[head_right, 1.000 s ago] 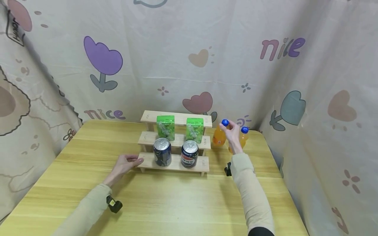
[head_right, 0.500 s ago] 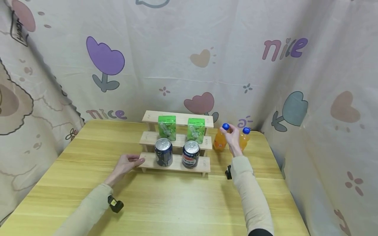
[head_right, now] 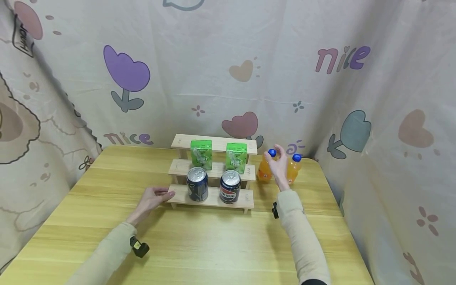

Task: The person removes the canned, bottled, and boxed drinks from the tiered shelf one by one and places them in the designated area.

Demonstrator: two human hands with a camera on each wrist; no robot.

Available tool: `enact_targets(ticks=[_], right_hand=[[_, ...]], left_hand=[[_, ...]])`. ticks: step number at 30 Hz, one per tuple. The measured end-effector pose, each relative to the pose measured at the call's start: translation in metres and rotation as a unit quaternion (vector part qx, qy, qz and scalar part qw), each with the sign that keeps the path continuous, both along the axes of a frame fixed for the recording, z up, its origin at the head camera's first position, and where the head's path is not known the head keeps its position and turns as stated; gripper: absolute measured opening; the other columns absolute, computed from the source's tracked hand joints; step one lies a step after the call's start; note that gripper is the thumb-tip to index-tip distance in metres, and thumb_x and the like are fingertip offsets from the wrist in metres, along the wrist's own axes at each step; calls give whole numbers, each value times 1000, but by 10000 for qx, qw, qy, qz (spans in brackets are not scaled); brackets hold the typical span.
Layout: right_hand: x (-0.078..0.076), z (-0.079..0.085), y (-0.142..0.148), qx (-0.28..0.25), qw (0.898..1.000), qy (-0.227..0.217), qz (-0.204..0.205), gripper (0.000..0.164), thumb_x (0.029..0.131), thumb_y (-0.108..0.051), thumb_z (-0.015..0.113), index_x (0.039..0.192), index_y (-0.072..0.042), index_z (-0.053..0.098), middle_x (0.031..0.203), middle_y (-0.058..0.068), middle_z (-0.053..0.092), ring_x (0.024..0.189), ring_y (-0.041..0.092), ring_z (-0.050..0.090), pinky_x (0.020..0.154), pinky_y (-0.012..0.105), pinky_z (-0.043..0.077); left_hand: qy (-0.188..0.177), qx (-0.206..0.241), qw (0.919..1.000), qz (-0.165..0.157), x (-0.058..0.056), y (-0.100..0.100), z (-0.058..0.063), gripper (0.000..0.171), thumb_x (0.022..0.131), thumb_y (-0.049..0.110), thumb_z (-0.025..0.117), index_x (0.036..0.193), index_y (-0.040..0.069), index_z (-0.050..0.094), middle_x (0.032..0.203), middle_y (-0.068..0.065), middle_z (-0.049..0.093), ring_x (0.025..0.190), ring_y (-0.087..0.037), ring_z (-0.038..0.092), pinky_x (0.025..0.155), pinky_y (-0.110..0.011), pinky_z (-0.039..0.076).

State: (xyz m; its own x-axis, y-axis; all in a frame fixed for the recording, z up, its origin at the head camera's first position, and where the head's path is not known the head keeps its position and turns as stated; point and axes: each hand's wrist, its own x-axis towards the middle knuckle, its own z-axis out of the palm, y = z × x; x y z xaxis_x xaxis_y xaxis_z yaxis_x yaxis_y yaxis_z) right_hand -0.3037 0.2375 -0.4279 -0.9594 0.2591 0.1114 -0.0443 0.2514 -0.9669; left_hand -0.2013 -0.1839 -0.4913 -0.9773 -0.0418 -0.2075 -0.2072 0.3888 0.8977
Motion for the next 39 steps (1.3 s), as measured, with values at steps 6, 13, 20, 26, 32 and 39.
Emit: enact_targets(ticks=[6,13,20,26,32,39], right_hand=[[7,4,-6,285,9962,760,-309,61,97,-29,66,150,-9,42,160,13,38,153,31,27,129,49,15],[15,18,-15,539,9912,1208,-77,70,97,-39,66,155,-17,35,163,6,35,155,24,24,130,45,15],[21,38,-30,539,9839,1241,1170,69,99,-26,63,158,-14,28,164,13,32,153,31,28,129,49,18],[24,44,-39,720,9671,1083,2186,66,99,-13,62,156,-5,30,162,18,35,153,32,28,129,47,18],[25,45,-42,1038,9559,774,2636,70,96,-15,68,155,-5,33,159,16,41,150,34,34,127,49,24],[21,46,-47,1123,9534,659,2723,68,94,-13,71,152,-3,38,145,24,53,138,39,48,122,50,33]], left_hand=[[-3,-53,10000,-18,1,0,1,49,94,22,72,127,-12,59,125,-31,65,111,-37,66,96,-42,57],[2,55,10000,7,0,-1,0,46,94,20,72,126,-11,60,123,-30,67,102,-26,69,91,-35,58],[35,1,10000,-82,-1,-2,0,48,94,21,72,126,-12,59,122,-31,67,102,-27,70,92,-39,58],[49,-31,9999,-83,-1,-2,1,48,94,21,72,126,-12,60,121,-31,67,103,-29,70,92,-39,58],[62,-67,9999,-80,-1,-1,0,48,94,21,72,125,-13,60,123,-31,67,106,-33,69,94,-41,58],[7,7,10000,-23,-2,-1,-1,47,93,21,72,126,-11,60,123,-30,67,104,-30,69,93,-38,58]])
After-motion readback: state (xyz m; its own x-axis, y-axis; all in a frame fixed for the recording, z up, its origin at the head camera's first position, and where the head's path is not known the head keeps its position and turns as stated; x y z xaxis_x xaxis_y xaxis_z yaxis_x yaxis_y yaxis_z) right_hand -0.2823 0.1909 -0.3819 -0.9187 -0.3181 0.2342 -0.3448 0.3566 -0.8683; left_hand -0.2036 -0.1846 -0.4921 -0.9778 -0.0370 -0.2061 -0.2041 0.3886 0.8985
